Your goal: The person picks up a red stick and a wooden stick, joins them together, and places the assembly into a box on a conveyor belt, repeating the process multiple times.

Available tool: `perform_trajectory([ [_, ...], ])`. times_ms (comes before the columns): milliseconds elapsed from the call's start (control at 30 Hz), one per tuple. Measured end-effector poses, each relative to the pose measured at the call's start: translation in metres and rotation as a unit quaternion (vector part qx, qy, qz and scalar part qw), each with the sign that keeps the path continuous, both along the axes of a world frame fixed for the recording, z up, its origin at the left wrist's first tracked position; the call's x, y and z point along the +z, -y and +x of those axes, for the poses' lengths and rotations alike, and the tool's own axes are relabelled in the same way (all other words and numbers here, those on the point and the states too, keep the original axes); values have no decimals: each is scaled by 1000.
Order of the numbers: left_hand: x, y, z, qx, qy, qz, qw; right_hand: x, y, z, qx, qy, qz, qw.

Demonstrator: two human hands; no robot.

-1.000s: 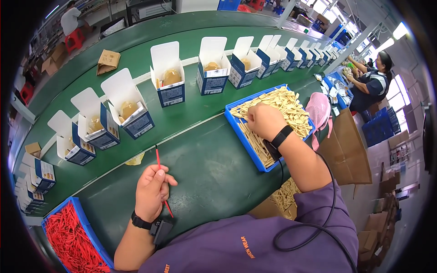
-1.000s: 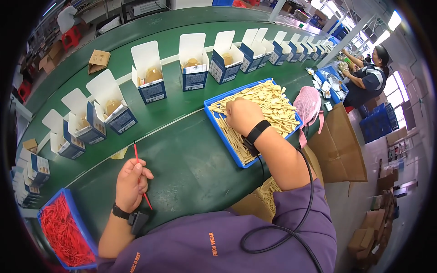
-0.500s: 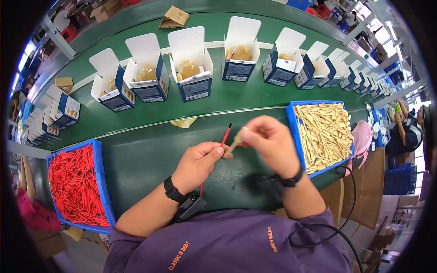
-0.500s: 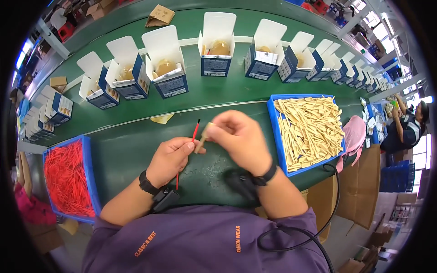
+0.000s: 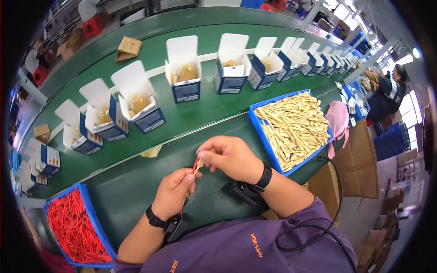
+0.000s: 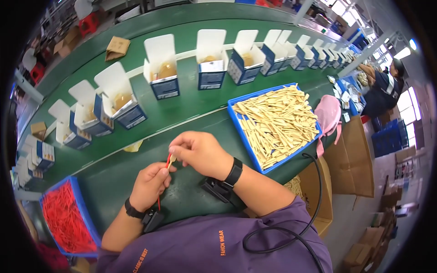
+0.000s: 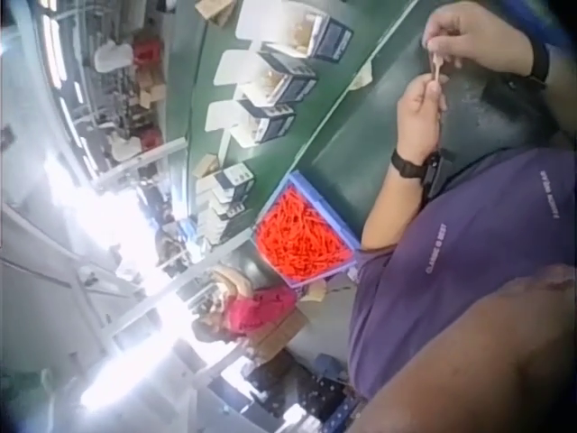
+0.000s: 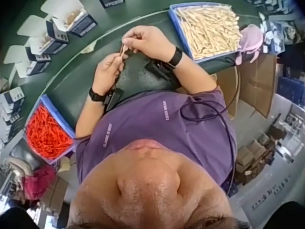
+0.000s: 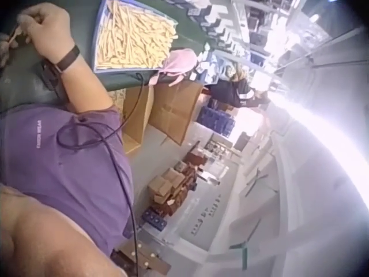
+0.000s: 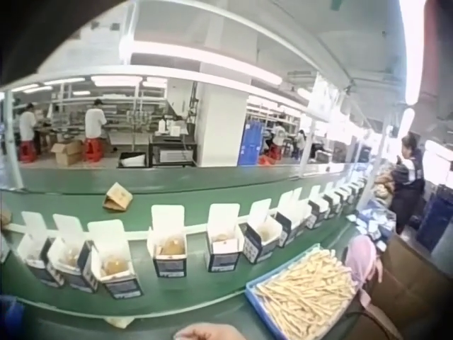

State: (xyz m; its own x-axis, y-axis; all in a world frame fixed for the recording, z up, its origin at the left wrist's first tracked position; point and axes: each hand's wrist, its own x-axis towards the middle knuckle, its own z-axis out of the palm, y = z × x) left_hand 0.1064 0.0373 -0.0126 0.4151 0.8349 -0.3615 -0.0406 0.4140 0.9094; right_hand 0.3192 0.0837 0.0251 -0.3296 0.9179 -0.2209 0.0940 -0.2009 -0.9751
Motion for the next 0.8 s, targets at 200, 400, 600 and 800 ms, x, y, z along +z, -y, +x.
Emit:
perform_trajectory([
  [200,5,-8,9,22,13,-8,1000,24,-6,22,44,142,68,987],
  [400,1,-23,2,125,197,-84,969,61,-78,136,-356,239,334,839],
  [600,2,-27,11,157,254,-119,947,57,-164,189,-299,479,382,731],
  [800,5,-23,22,168,261,-135,941,42,-203,192,-189,538,298,765],
])
